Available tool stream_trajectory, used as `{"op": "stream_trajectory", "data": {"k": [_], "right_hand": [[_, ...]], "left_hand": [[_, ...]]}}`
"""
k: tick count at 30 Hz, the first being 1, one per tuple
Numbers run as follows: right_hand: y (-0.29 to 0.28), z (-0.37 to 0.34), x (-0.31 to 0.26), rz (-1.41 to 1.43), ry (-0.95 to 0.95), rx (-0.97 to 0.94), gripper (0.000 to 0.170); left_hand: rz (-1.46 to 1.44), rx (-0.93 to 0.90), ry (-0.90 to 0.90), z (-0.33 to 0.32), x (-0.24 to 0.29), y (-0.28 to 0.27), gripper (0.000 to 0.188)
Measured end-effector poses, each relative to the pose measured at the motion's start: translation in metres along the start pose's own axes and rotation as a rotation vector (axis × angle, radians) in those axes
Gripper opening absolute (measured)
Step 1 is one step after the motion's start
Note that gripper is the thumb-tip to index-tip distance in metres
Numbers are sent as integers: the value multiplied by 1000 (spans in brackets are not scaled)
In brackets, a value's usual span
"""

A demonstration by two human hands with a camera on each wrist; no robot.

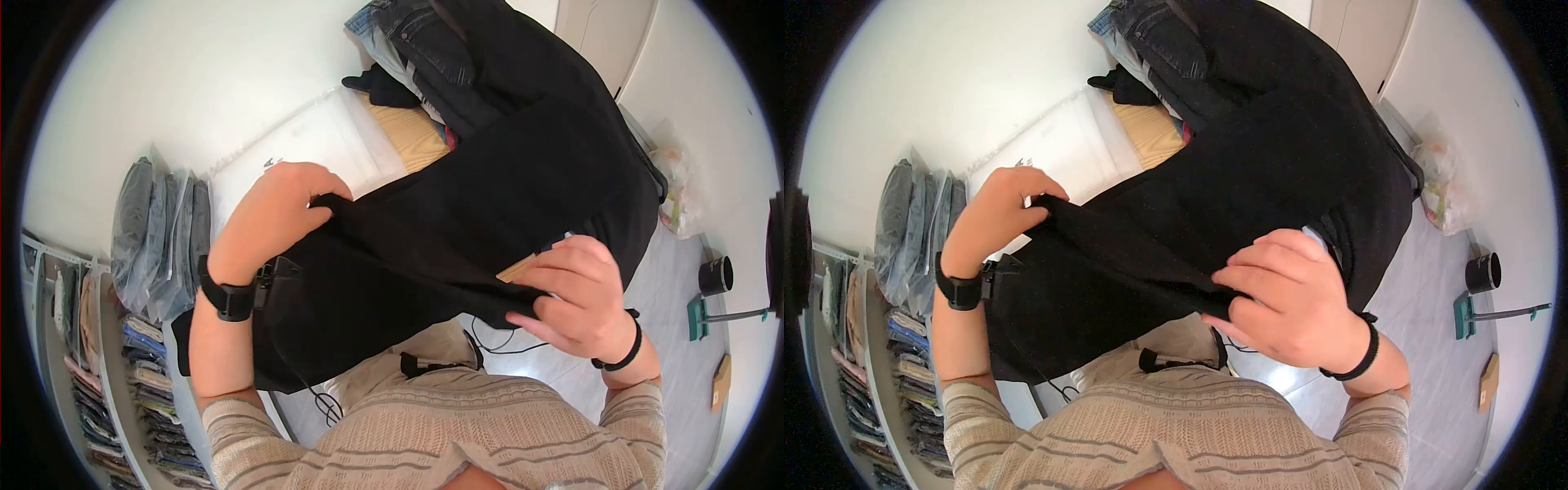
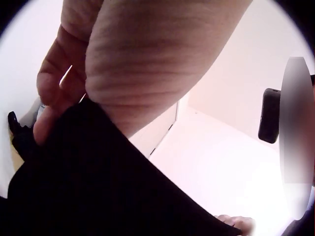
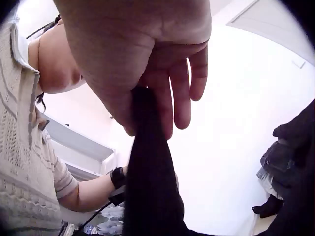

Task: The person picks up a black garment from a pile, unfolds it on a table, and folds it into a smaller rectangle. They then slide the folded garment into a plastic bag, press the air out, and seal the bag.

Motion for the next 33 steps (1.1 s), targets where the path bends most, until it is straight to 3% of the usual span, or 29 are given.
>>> {"op": "stream_trajectory", "data": {"k": [4, 5, 7, 9, 11, 13, 15, 18, 19, 21, 25, 27, 29, 33], "right_hand": [[-20, 5, 8, -59, 43, 82, 26], [-27, 6, 12, -88, 96, 134, 25], [-31, 7, 15, -78, 131, 181, 24], [-35, 4, 29, 22, 382, 289, 22], [-31, 2, 43, 85, 429, 350, 20], [-30, 3, 58, 212, 409, 396, 18], [-27, -4, 78, 284, 518, 423, 20], [-26, -24, 112, 473, 803, 532, 22], [-29, -31, 122, 393, 813, 560, 23], [-29, -57, 146, 408, 881, 483, 24], [-23, -103, 163, 197, 1131, 281, 20], [-19, -115, 163, 60, 1123, 197, 19], [-18, -117, 156, -18, 1153, 174, 26], [-20, -117, 148, -72, 1181, 182, 24]], "left_hand": [[-24, 44, -144, 1, -7, -29, 24], [-241, 115, -325, -2, -15, -38, 23], [-293, 263, -362, -2, -12, -61, 23], [-346, 418, -336, 2, -3, -77, 24], [-431, 435, -314, 13, -12, -80, 23], [-583, 635, -197, 27, -15, -87, 25], [-743, 695, -163, 53, -13, -80, 26], [-751, 647, -12, 106, -6, -61, 23], [-744, 629, 33, 124, 1, -49, 23], [-614, 586, -44, 152, 19, -21, 25], [-773, 470, -93, 201, 11, 66, 19], [-749, 307, -86, 219, 4, 115, 18], [-735, 262, -94, 228, -1, 149, 17], [-732, 271, -133, 230, 3, 161, 20]]}}
Point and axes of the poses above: each hand's wrist, its own z-axis towards the middle knuckle, its own y-axis out of the palm, x = y × z, the point moved 7 cm from there along z, towards the middle knuckle, and after that the axes turned 2 degrees about x, right-handed, at the moved point
